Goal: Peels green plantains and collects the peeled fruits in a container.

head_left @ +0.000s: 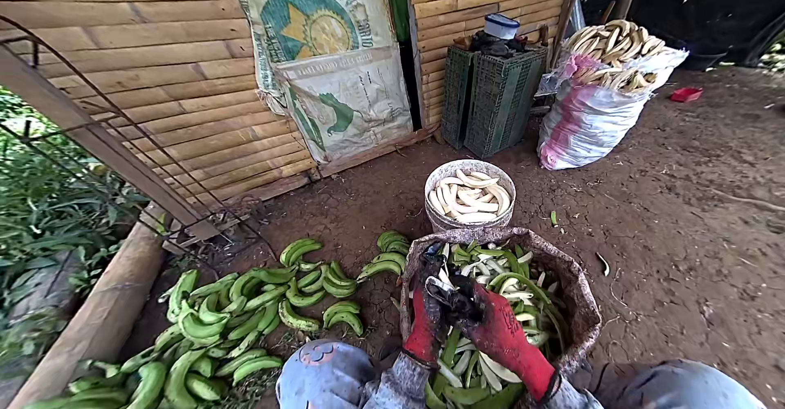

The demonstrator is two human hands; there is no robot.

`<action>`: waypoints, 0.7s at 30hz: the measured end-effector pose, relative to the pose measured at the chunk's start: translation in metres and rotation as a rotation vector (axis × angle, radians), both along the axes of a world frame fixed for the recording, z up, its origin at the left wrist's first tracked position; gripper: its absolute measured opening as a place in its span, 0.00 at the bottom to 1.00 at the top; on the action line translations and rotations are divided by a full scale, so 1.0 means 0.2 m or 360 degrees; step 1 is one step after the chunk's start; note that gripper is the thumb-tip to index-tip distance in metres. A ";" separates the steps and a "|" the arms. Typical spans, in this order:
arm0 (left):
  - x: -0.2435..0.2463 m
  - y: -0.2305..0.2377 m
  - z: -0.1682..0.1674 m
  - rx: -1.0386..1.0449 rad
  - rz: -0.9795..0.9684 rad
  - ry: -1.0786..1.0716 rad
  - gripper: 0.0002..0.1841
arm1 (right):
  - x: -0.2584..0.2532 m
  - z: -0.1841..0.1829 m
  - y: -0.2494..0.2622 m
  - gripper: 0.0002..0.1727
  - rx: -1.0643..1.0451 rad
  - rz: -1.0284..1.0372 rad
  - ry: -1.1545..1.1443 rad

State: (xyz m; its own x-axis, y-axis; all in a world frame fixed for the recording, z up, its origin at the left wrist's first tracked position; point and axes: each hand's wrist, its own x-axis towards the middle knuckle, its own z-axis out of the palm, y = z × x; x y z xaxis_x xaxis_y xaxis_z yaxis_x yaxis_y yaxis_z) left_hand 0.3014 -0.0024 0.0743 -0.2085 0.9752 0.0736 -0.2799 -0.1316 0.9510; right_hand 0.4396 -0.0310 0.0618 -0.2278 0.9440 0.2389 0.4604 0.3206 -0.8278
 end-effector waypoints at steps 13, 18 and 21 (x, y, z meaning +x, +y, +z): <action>-1.17 -0.35 0.39 0.0897 0.1218 0.0146 0.19 | 0.15 0.11 1.18 0.24 0.0001 -0.0345 -0.0984; -1.56 -0.13 -0.45 -0.0522 0.1095 0.0868 0.25 | 0.07 -0.05 1.35 0.25 -0.0141 -0.0328 -0.1200; -1.69 0.09 -0.88 -0.1176 0.0379 0.1595 0.35 | 0.01 -0.05 1.24 0.28 0.0065 -0.0318 -0.1161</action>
State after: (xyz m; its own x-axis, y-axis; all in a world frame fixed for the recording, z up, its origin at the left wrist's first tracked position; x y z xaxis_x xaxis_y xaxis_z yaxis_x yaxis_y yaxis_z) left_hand -0.0370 0.0166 -0.1008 -0.5521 0.7973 -0.2439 0.5602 0.5714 0.5998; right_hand 0.4407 0.2167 0.0516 -0.1671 0.9775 0.1290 0.9394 0.1976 -0.2803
